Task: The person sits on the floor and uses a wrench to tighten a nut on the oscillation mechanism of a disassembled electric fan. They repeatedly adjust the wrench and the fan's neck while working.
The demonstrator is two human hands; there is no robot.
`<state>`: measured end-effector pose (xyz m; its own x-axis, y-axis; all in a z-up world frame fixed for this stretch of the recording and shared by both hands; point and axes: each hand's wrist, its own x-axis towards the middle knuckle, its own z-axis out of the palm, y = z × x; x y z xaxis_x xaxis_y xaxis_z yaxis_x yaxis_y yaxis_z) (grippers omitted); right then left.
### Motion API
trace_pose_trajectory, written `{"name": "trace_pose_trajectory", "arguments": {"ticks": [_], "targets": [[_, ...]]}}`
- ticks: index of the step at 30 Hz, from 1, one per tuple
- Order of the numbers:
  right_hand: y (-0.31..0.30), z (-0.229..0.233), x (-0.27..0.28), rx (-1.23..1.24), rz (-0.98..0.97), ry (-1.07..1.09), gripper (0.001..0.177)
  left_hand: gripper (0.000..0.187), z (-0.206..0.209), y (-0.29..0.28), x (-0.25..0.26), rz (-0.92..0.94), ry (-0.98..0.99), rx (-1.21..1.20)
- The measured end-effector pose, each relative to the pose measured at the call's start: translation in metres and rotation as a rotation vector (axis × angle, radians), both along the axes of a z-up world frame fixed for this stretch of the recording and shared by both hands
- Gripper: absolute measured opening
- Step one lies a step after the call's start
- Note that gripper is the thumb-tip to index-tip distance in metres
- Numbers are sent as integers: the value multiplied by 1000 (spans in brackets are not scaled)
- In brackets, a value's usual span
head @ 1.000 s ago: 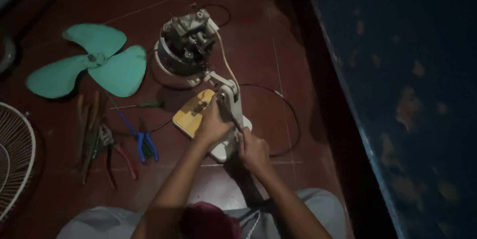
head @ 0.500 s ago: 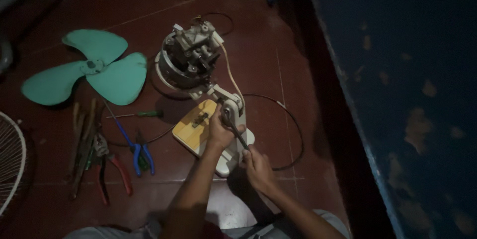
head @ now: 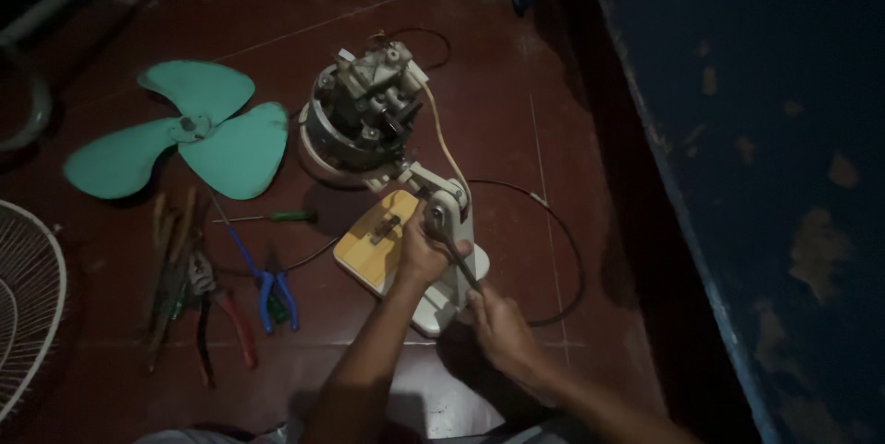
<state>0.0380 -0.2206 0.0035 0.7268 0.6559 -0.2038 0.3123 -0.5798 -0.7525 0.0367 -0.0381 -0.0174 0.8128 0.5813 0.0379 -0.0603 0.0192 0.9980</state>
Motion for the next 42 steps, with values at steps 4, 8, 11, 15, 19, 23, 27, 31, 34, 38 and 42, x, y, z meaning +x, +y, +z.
{"name": "trace_pose_trajectory", "arguments": {"ticks": [4, 8, 11, 15, 19, 23, 27, 31, 34, 38, 42], "targets": [[-6, -6, 12, 7, 55, -96, 40, 63, 2, -2, 5, 12, 61, 73], [-10, -13, 20, 46, 98, -77, 38, 64, -2, -2, 7, -4, 22, 68], [-14, -10, 23, 20, 140, -78, 36, 62, -4, -2, 4, -11, 19, 90], [-21, -1, 25, -34, 129, -26, 32, 64, 0, -5, 2, 1, 7, 177], [-22, 14, 24, 62, 206, -82, 30, 65, 11, -7, -3, 1, 43, 168], [-21, 36, 21, -37, 222, -32, 35, 62, 16, -9, -4, -20, 200, 93], [-28, 60, 15, -174, 140, 227, 41, 60, 8, -10, -3, -28, -20, 88], [-33, 68, 21, -93, 297, 28, 42, 63, -4, -6, 3, -18, 63, 123], [-41, 69, 33, -258, 350, 16, 44, 62, -10, -4, 9, -66, 42, -65], [-37, 76, 40, -255, 348, 13, 44, 64, -15, 0, 14, -73, -8, -96], [-24, 107, 53, -512, 352, 128, 60, 69, -16, 4, 11, 20, 382, 151]]}}
